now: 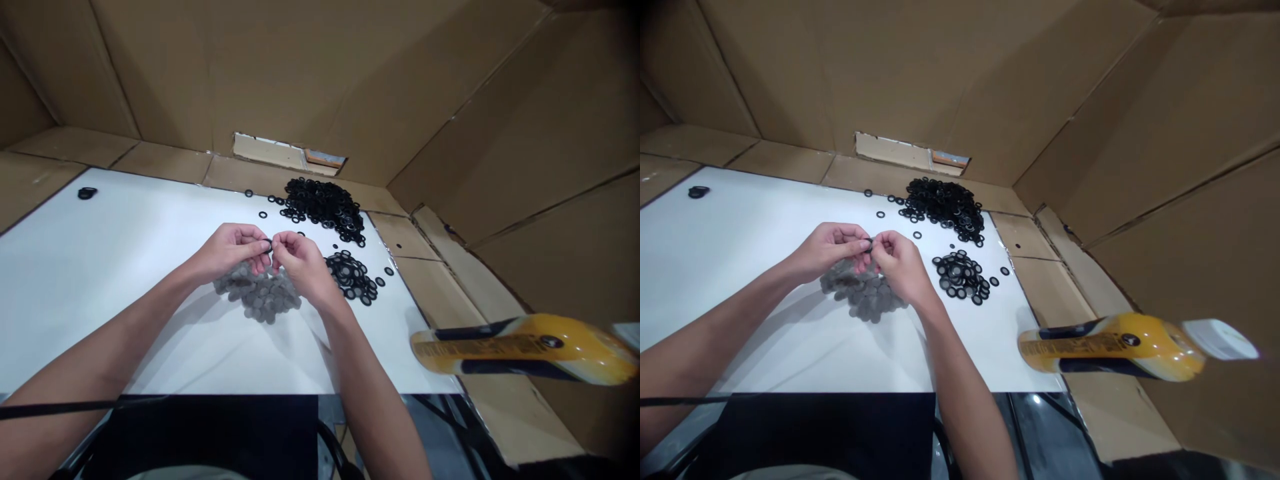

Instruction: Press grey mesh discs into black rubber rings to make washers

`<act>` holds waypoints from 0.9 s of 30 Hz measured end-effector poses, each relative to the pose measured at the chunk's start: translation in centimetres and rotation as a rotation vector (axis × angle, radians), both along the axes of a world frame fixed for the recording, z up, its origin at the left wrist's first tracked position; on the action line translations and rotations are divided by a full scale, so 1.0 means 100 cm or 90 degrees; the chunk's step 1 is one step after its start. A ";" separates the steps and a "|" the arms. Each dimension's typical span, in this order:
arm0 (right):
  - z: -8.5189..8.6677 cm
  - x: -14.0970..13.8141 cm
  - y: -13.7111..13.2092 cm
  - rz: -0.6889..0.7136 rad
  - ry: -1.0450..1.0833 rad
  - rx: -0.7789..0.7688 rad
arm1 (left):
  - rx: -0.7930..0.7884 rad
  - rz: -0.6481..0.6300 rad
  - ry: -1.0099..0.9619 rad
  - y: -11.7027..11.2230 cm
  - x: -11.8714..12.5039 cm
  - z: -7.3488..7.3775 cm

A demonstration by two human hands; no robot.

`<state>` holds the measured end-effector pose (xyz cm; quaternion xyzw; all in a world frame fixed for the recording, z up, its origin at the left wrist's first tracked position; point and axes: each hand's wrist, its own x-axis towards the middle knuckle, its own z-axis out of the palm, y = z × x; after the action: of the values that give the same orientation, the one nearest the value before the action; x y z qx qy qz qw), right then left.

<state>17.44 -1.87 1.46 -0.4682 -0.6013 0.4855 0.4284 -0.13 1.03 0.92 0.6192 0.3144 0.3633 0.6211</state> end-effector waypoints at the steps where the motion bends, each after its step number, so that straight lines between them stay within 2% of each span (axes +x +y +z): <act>1: -0.001 0.000 0.000 -0.004 0.004 0.007 | 0.005 0.001 -0.003 -0.001 0.000 0.000; 9: 0.001 -0.001 -0.002 -0.016 0.003 0.021 | 0.013 0.036 -0.005 -0.004 0.006 0.003; 17: 0.002 -0.006 0.000 -0.047 0.050 0.041 | 0.039 0.119 -0.057 -0.003 0.011 -0.001; 27: 0.001 -0.002 0.002 -0.066 0.013 0.028 | 0.019 0.068 -0.004 0.000 0.006 -0.005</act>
<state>17.20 -1.64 1.56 -0.4845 -0.5822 0.4540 0.4692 0.46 1.00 0.37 0.6093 0.3398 0.4027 0.5925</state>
